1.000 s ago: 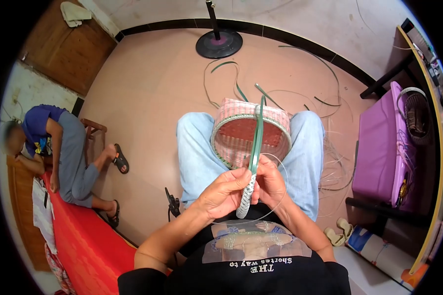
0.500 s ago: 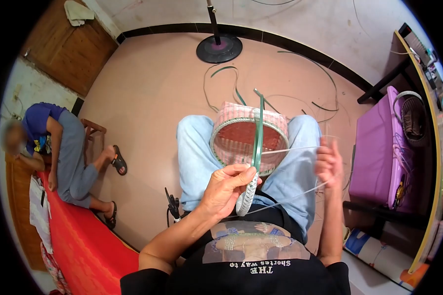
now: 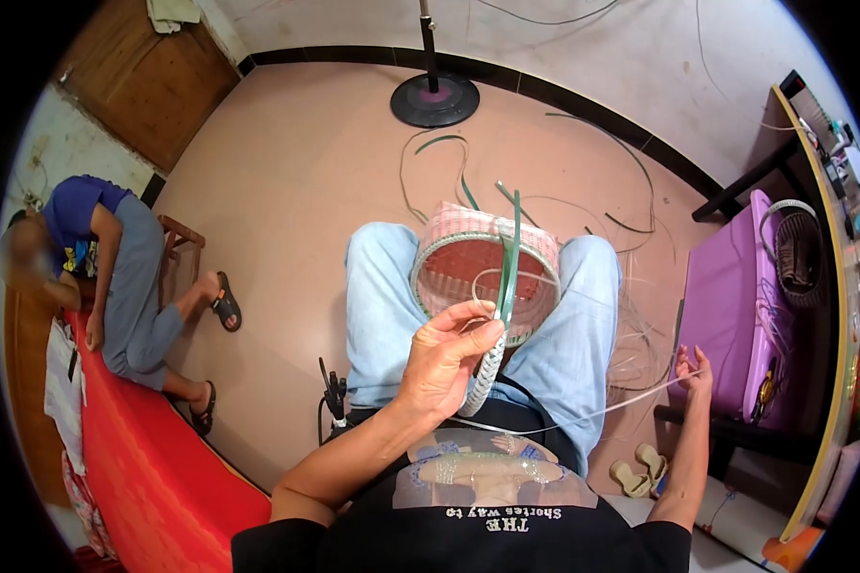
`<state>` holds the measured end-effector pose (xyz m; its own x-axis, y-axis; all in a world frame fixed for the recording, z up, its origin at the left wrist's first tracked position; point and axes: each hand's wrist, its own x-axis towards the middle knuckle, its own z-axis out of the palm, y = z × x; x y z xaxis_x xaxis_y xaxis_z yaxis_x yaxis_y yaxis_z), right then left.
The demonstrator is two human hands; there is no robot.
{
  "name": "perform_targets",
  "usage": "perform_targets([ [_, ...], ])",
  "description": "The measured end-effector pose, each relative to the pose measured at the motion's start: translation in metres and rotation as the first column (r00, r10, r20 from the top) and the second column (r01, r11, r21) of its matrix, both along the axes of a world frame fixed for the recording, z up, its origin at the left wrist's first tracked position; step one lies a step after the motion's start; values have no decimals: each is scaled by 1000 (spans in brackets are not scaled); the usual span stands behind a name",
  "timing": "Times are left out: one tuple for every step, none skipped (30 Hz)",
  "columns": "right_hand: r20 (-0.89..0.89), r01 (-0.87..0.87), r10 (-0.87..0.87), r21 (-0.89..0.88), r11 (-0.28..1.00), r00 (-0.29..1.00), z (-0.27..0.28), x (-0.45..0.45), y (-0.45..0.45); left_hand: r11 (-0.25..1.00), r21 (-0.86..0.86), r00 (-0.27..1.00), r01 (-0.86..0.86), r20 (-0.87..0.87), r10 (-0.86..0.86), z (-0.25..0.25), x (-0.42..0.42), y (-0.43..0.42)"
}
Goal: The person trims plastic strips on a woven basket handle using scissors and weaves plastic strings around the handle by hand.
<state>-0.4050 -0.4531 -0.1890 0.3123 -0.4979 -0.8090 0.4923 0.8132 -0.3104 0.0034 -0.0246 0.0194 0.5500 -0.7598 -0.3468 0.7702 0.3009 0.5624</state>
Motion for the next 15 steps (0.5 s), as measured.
perform_targets([
  [-49,-25,24,-24,999,999,-5,-9,-2,1000,-18,1000,-16,16,16,-1,1,0],
  [55,2,-2,-8,1000,998,-12,-32,-13,999,-38,999,-30,31,31,-2,2,0],
  [158,28,-29,9,1000,987,-19,-57,-25,997,-58,998,-45,46,47,-3,3,-1],
  [258,49,-55,27,998,965,-21,-69,-31,994,-92,997,-50,53,55,-4,5,-1],
  [36,336,-338,45,941,941,-4,-61,-30,990,-126,996,-56,60,64,-5,7,-2],
  [110,209,-205,-21,978,972,-22,-96,-48,985,-160,995,-61,66,72,-5,9,-2],
  [76,279,-274,-65,958,959,-25,-115,-58,982,-185,994,-43,91,60,-4,10,-2],
  [44,344,-342,-111,932,939,-26,-129,-63,981,-188,994,-40,94,58,-4,9,-2],
  [-24,340,-348,-161,926,937,-25,-145,-65,981,-191,994,-37,96,56,-3,8,-3],
  [-92,332,-357,-212,919,930,-24,-163,-64,981,-193,994,-34,97,54,-2,8,-4],
  [-158,320,-367,-262,911,916,-21,-175,-60,979,-203,994,-28,99,49,-2,7,-4],
  [-218,365,-427,-272,890,878,-12,-178,-49,977,-212,994,-22,102,44,-2,8,-4],
  [-275,407,-481,-285,868,833,3,-177,-32,975,-223,994,-16,105,41,-1,9,-4],
  [-329,446,-530,-301,843,781,11,-178,-21,968,-252,994,-23,101,50,0,10,-4],
  [-329,403,-511,-345,848,794,9,-194,-17,960,-279,993,-31,97,61,2,12,-4],
])
